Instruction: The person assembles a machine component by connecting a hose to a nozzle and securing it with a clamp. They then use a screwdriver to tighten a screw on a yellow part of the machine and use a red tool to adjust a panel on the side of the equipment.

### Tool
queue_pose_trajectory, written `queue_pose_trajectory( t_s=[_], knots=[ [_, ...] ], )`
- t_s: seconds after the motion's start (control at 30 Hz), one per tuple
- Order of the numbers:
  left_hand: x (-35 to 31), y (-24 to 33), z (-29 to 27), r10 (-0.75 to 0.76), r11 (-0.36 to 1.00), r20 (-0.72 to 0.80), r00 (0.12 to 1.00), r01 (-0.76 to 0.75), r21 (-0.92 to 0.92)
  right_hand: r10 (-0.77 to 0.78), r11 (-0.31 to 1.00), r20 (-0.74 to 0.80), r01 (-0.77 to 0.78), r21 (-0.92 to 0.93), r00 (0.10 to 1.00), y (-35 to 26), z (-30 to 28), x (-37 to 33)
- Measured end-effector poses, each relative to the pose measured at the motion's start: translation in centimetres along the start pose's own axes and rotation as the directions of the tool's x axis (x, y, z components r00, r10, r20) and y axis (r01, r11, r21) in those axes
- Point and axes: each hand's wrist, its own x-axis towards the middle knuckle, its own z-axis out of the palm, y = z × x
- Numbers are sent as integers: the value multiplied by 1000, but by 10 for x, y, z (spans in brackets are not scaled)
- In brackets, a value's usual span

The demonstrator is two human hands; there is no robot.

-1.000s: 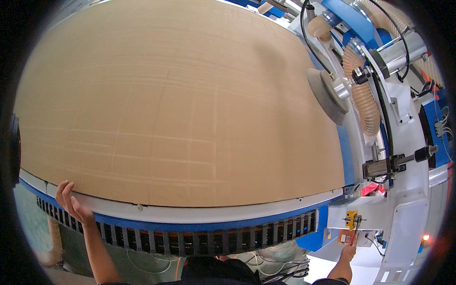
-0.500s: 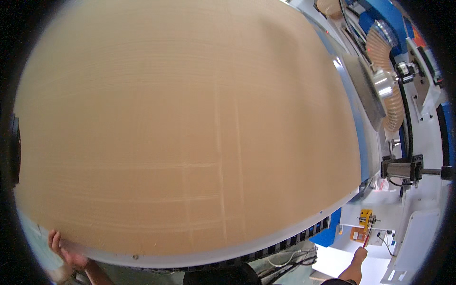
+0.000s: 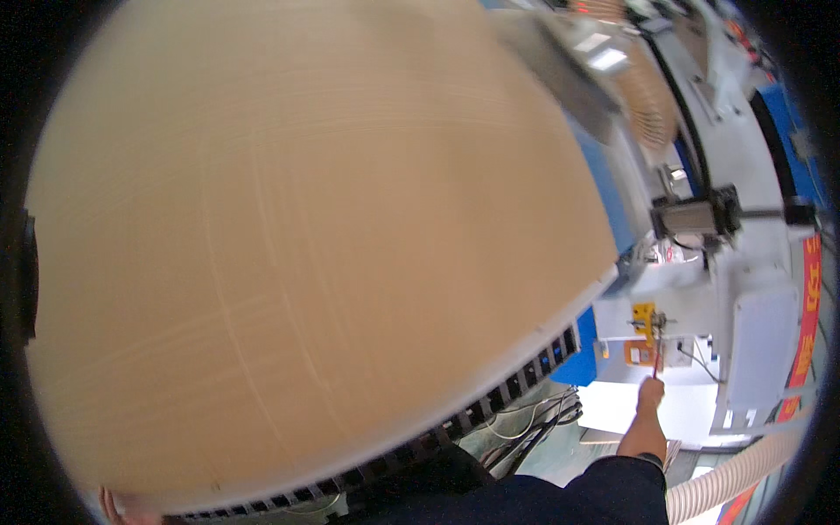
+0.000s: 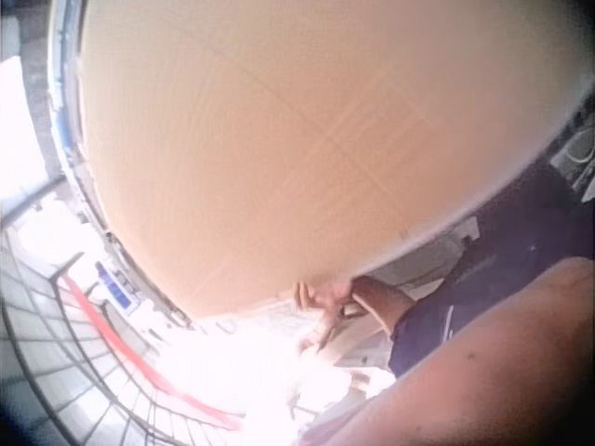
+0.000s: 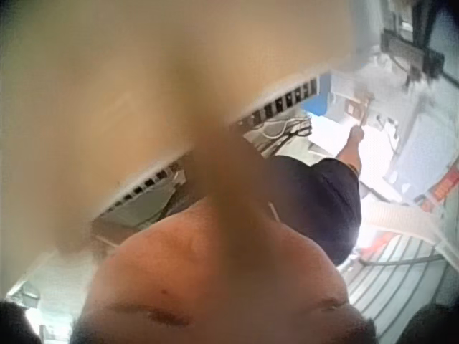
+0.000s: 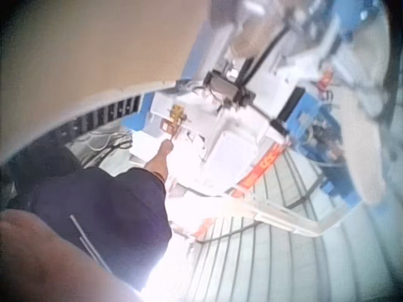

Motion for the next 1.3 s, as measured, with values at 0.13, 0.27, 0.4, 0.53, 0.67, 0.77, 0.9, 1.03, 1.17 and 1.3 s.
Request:
queue_pose_trajectory(
  t_s=[0.13,0.27,0.4,0.53,0.67,0.77,0.9,1.03,1.17,1.3],
  knots=[
    [13,25,5,110,971,141,984,-137,196,-15,997,54,10,75,998,-28,-40,-34],
    [26,54,10,45,930,202,978,-115,348,-77,994,76,71,83,994,-7,-48,-29],
    [17,42,11,95,902,237,967,-184,390,-201,965,79,183,187,976,-23,-89,-54],
    [28,70,11,-50,759,251,967,-126,639,-219,916,39,191,353,975,-4,-69,-37],
    [23,115,21,-66,868,203,977,-44,494,-302,861,133,210,464,944,6,-52,-25],
    [1,183,53,-332,943,390,859,315,108,-329,773,141,181,608,934,8,-63,-36],
    [-58,330,89,-224,850,547,807,436,-295,-305,688,142,115,716,942,10,-53,-36],
    [-115,463,113,-207,587,724,658,676,-446,-298,643,146,85,761,943,14,-35,-32],
    [-148,571,120,98,693,841,533,570,-442,-298,566,110,83,820,948,17,-26,-32],
    [-166,633,120,267,679,903,336,600,-424,-256,467,109,24,884,961,16,-25,-33]
  ],
)
